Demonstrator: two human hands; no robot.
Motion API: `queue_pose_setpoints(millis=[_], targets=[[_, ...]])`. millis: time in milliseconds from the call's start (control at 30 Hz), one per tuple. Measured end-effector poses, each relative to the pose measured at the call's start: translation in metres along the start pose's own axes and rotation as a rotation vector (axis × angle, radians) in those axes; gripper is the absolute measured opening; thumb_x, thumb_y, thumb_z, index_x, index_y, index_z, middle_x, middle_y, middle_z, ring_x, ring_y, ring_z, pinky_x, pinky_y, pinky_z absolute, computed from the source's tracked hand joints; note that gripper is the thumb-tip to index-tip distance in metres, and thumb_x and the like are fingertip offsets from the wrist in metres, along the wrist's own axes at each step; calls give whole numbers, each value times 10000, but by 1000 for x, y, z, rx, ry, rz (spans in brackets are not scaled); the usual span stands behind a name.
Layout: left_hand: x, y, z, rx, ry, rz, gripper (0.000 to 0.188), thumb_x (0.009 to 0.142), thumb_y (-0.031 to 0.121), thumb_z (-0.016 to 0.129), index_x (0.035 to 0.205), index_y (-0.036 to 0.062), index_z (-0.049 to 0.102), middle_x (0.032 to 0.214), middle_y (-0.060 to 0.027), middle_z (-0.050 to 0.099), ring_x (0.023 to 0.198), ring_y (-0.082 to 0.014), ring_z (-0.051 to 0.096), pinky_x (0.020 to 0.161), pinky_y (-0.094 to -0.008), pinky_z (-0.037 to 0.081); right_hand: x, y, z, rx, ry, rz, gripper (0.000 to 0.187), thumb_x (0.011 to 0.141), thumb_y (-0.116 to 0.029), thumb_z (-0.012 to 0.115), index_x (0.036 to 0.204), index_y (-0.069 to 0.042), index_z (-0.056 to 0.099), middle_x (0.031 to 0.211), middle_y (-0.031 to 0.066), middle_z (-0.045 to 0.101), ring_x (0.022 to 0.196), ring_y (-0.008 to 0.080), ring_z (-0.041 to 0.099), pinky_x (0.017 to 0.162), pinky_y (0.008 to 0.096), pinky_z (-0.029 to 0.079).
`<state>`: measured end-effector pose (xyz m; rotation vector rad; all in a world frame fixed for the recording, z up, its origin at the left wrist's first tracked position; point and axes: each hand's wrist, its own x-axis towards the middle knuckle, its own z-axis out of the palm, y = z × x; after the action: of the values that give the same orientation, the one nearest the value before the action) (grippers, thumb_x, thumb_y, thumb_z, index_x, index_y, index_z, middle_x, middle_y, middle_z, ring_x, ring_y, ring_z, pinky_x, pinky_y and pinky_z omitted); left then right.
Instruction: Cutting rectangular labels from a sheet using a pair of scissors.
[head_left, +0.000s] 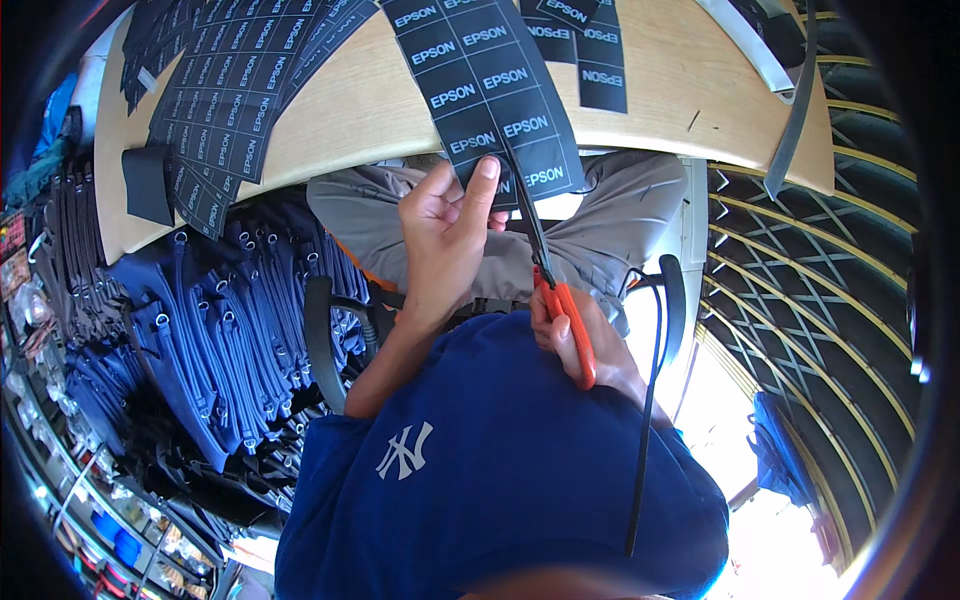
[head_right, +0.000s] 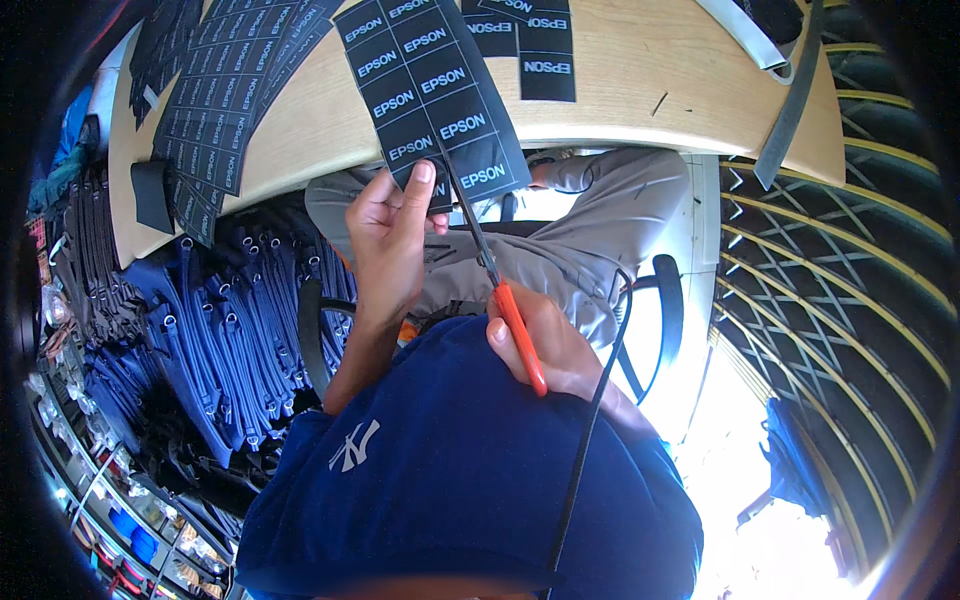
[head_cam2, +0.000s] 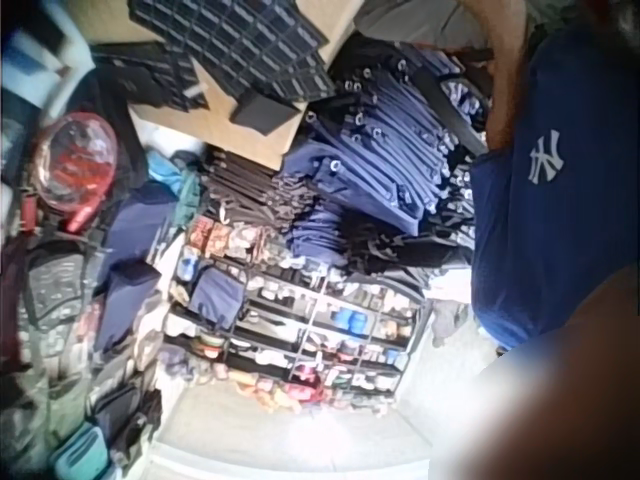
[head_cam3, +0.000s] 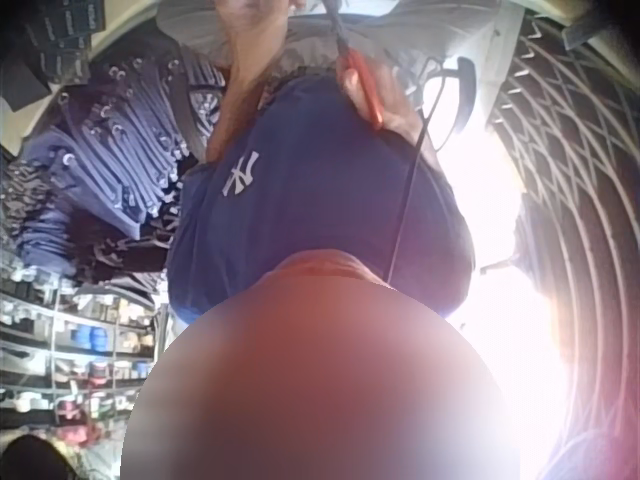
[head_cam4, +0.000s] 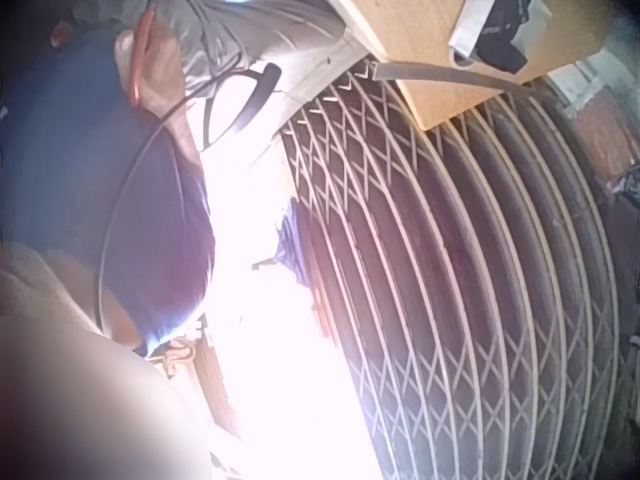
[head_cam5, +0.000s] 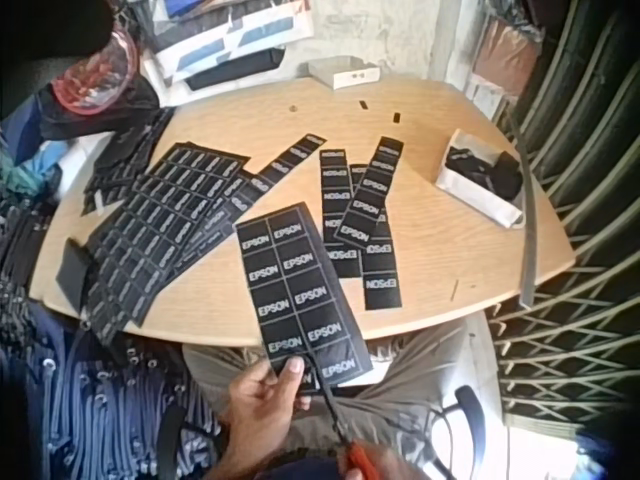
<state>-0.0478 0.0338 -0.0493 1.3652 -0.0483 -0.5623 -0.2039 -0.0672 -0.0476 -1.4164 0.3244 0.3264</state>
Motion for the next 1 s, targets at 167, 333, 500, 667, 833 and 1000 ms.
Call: queue_pose_setpoints(millis=[167, 333, 500, 667, 833, 1000], targets=[[-2, 2, 2, 0, -13, -21, 166, 898, 170, 589, 847, 12, 595, 733, -1, 606, 597, -24, 527, 520, -184, 463, 2, 0, 0, 19, 8, -33, 560, 890, -551, 415, 780, -3, 458, 682, 76, 449, 615, 170, 433, 572, 325, 357], [-2, 0, -1, 36, -20, -18, 163, 904, 168, 580, 858, 13, 599, 719, 8, 595, 588, -20, 521, 521, -181, 459, 2, -2, 0, 24, 0, -18, 517, 903, -501, 437, 773, -1, 457, 685, 80, 447, 618, 166, 433, 577, 325, 358], [-3, -1, -5, 39, -40, -3, 159, 905, 164, 576, 867, 12, 600, 725, 9, 596, 592, -16, 521, 522, -179, 465, 4, -12, 2, 11, 86, 203, 351, 936, -308, 487, 783, 5, 527, 582, 38, 445, 547, 110, 425, 516, 313, 347], [-3, 4, -2, 13, -41, -31, 163, 908, 166, 576, 896, 5, 601, 737, 16, 598, 614, -4, 506, 511, -162, 410, 1, -11, 3, 30, 115, 194, 321, 934, -285, 503, 808, 4, 567, 525, 12, 427, 497, 80, 406, 472, 302, 329], [2, 2, 0, 36, 6, 93, 164, 914, 156, 570, 910, -6, 596, 714, 44, 562, 602, 28, 408, 486, -150, 263, 1, -12, 5, 37, 119, 192, 329, 933, -297, 506, 810, 0, 579, 506, -6, 412, 473, 70, 391, 448, 290, 315], [6, -8, -5, 25, -17, 86, 144, 918, 141, 559, 899, 2, 593, 655, 78, 487, 554, 30, 307, 456, -173, 207, 1, -9, 5, 69, 118, 194, 362, 937, -300, 496, 730, -5, 529, 491, -9, 401, 461, 69, 383, 437, 290, 308]])
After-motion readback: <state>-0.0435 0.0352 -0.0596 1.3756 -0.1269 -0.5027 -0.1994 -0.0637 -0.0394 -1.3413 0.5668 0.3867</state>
